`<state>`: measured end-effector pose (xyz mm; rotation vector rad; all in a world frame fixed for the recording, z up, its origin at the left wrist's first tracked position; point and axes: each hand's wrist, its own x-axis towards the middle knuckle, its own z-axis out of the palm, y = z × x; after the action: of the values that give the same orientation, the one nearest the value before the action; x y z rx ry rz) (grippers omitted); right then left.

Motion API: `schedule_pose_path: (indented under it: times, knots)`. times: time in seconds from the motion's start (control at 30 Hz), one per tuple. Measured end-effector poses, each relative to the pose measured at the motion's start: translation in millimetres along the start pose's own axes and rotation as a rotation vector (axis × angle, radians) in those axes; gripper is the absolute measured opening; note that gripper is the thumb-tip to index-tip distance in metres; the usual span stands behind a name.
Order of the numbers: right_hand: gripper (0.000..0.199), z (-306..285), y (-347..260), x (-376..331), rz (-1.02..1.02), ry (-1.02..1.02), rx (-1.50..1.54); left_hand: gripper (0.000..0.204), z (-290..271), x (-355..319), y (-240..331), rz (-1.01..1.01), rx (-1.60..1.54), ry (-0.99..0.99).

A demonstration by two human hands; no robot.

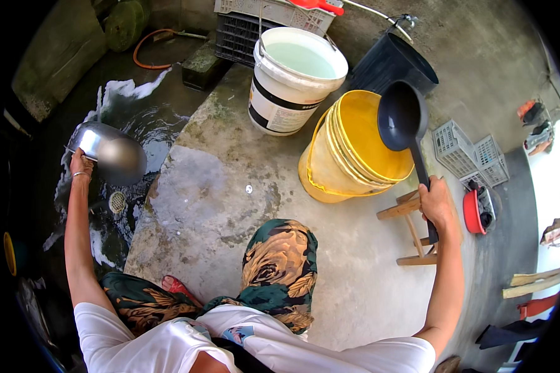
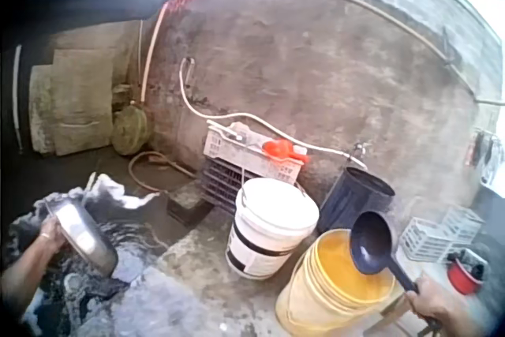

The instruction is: The person sits on the floor and washes a cloth by hand in a metal basin filled with soapy water. They scrub and rinse the cloth, then pour out the soapy water and add fresh water from a yellow bucket to continue rinsing.

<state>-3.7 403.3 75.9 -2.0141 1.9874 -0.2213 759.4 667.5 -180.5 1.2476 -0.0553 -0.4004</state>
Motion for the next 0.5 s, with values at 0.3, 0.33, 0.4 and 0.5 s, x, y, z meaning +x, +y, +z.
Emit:
schedule_pose_path:
  times: [0.3,0.33,0.4,0.5]
  knots:
    - [0.014,31.3,-12.4,18.5,0.080,-0.333,-0.008,0.007,24.6,-3.2,-1.9,0.003,-0.062,0.020]
    - [0.014,30.8,-13.6,25.5,0.130,-0.411,0.146,0.007,25.4,-4.3,1.3,0.002,-0.055,0.009]
    - [0.014,33.0,-12.0,40.3,0.234,-0.567,0.451,0.008,25.8,-10.8,6.7,-0.009,-0.063,0.025]
    - [0.017,40.2,-4.0,41.3,0.464,-0.695,1.149,0.006,31.4,-9.2,7.7,0.004,-0.071,0.038]
